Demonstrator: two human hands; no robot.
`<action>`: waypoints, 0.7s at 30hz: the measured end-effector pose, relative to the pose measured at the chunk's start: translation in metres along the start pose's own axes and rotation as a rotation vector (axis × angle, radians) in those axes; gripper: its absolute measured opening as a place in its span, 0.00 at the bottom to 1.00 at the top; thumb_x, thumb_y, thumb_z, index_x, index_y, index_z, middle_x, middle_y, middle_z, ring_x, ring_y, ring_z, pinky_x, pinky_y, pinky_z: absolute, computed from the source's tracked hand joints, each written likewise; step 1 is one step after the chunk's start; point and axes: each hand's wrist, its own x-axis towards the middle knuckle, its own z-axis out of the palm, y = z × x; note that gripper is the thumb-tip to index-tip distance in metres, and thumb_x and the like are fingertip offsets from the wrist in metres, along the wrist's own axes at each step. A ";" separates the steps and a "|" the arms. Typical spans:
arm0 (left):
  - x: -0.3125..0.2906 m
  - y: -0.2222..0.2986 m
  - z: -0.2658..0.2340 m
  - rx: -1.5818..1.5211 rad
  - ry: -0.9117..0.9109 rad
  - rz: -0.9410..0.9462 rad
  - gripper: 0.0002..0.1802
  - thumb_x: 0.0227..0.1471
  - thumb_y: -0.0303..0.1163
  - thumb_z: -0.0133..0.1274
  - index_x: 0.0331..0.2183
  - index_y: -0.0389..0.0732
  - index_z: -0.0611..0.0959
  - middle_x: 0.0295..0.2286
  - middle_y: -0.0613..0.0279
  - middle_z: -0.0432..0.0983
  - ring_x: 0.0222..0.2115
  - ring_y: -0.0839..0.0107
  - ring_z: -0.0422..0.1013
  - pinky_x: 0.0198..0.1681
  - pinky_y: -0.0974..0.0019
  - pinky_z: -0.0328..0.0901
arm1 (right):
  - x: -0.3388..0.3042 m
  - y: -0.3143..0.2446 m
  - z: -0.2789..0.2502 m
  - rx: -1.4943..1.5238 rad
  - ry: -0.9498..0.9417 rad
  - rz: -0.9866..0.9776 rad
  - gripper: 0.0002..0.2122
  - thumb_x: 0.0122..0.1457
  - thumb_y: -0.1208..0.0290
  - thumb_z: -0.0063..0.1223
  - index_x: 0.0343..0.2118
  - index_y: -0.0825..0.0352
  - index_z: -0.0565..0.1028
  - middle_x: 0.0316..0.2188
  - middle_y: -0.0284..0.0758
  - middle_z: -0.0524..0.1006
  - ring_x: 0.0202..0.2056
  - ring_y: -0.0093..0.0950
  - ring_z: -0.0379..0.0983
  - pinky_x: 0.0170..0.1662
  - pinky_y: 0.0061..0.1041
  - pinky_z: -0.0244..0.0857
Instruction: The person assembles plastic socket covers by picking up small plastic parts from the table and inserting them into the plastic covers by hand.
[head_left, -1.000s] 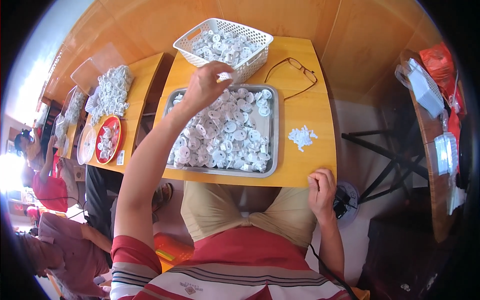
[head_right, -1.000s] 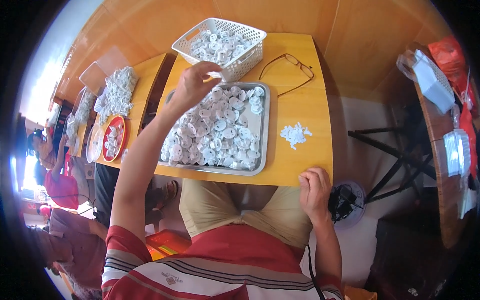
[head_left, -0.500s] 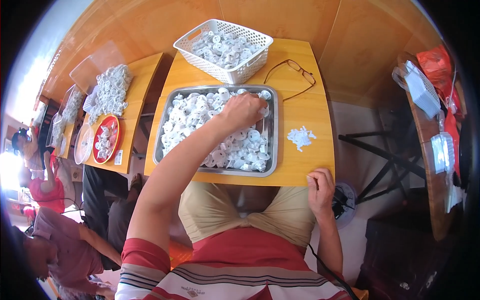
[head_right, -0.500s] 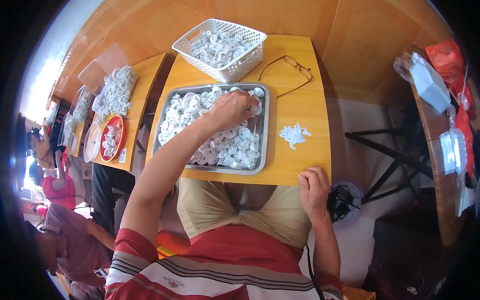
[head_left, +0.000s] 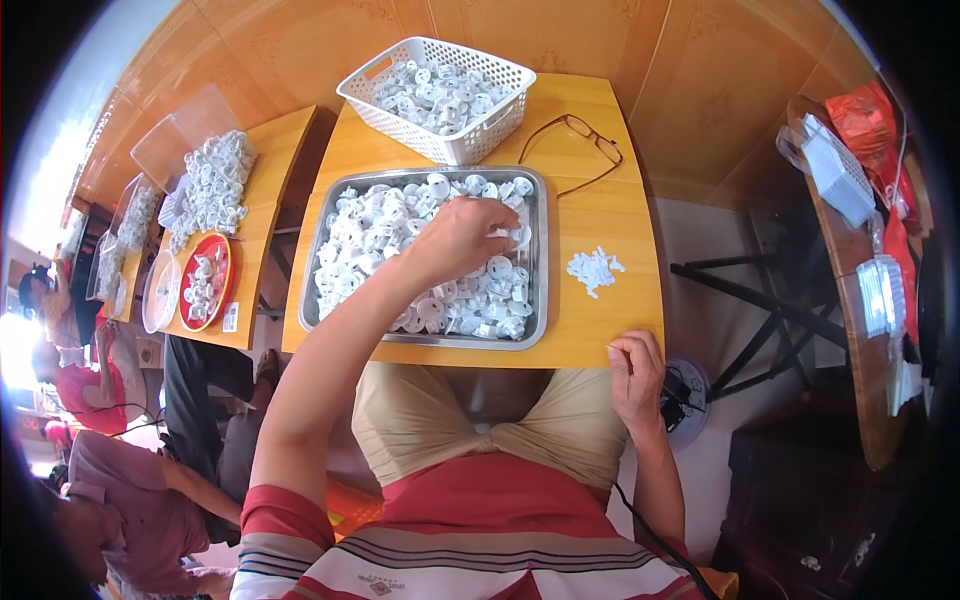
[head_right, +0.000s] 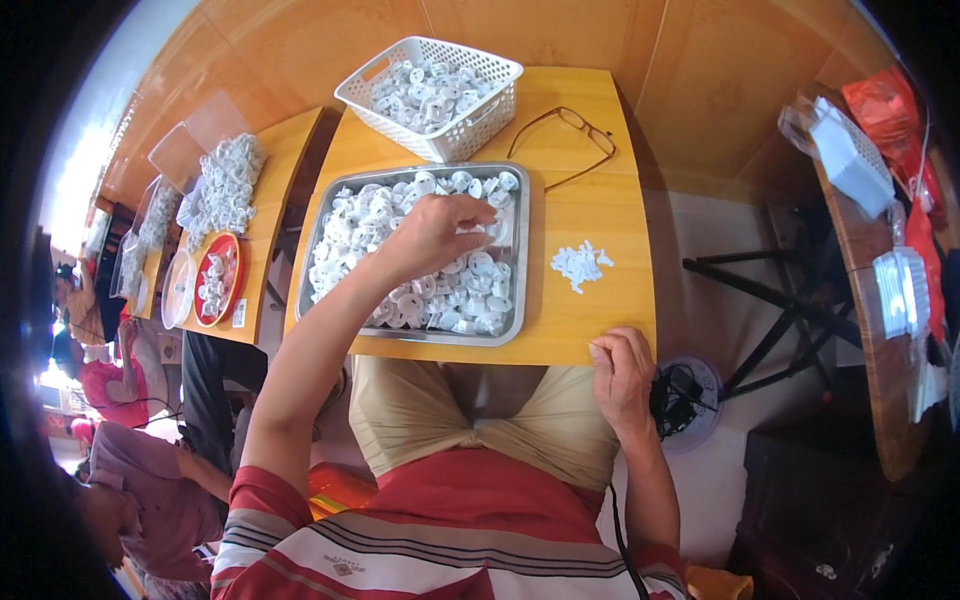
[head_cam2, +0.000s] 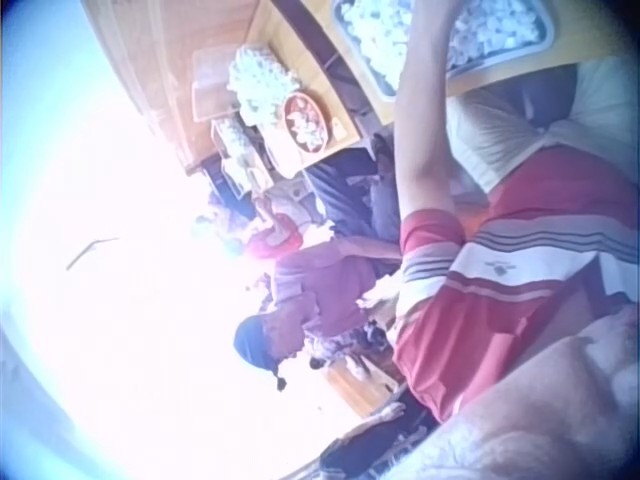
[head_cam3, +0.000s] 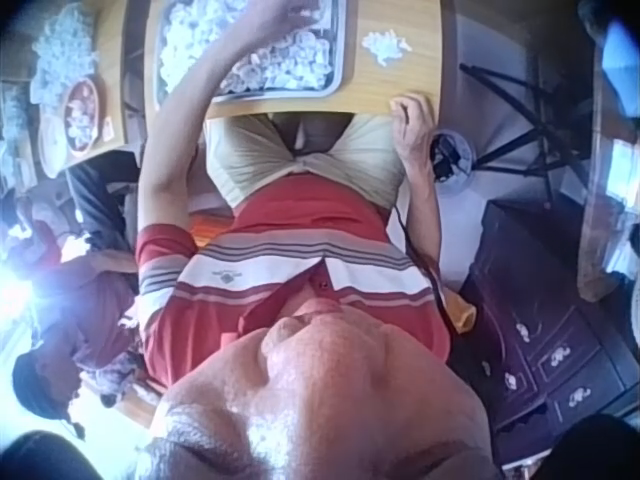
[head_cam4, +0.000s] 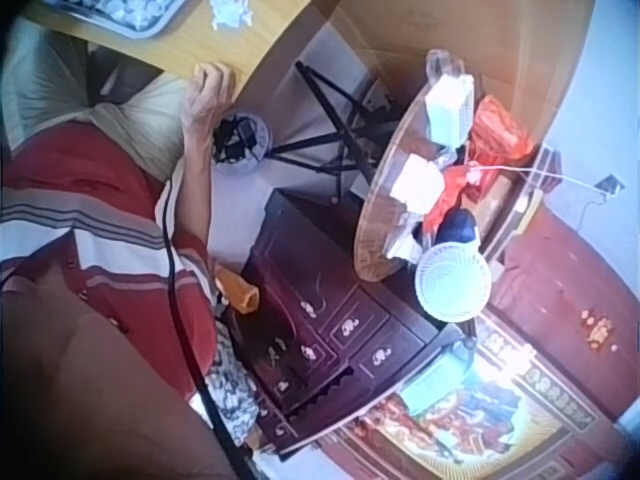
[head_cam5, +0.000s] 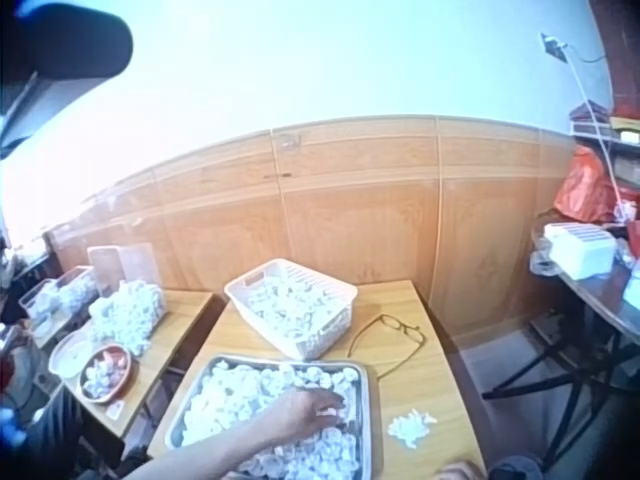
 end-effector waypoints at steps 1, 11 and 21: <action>-0.004 0.003 0.000 -0.140 -0.008 -0.090 0.10 0.45 0.26 0.63 0.34 0.35 0.84 0.34 0.53 0.81 0.33 0.60 0.79 0.39 0.61 0.73 | 0.000 0.000 -0.001 -0.001 0.001 0.002 0.04 0.55 0.79 0.56 0.31 0.70 0.72 0.30 0.42 0.73 0.34 0.43 0.71 0.39 0.37 0.66; -0.057 0.022 0.006 -1.370 0.048 -0.303 0.14 0.55 0.21 0.57 0.45 0.36 0.78 0.43 0.52 0.78 0.42 0.67 0.77 0.45 0.67 0.75 | 0.001 -0.003 -0.001 0.079 -0.028 0.103 0.03 0.57 0.79 0.54 0.31 0.71 0.72 0.30 0.43 0.73 0.32 0.40 0.72 0.37 0.33 0.66; -0.098 0.040 0.039 -1.939 0.023 -0.276 0.15 0.62 0.28 0.51 0.50 0.39 0.77 0.47 0.48 0.75 0.41 0.67 0.77 0.47 0.66 0.74 | 0.029 -0.036 0.005 0.187 -0.043 0.044 0.03 0.59 0.78 0.54 0.32 0.72 0.72 0.29 0.42 0.72 0.31 0.37 0.72 0.36 0.28 0.66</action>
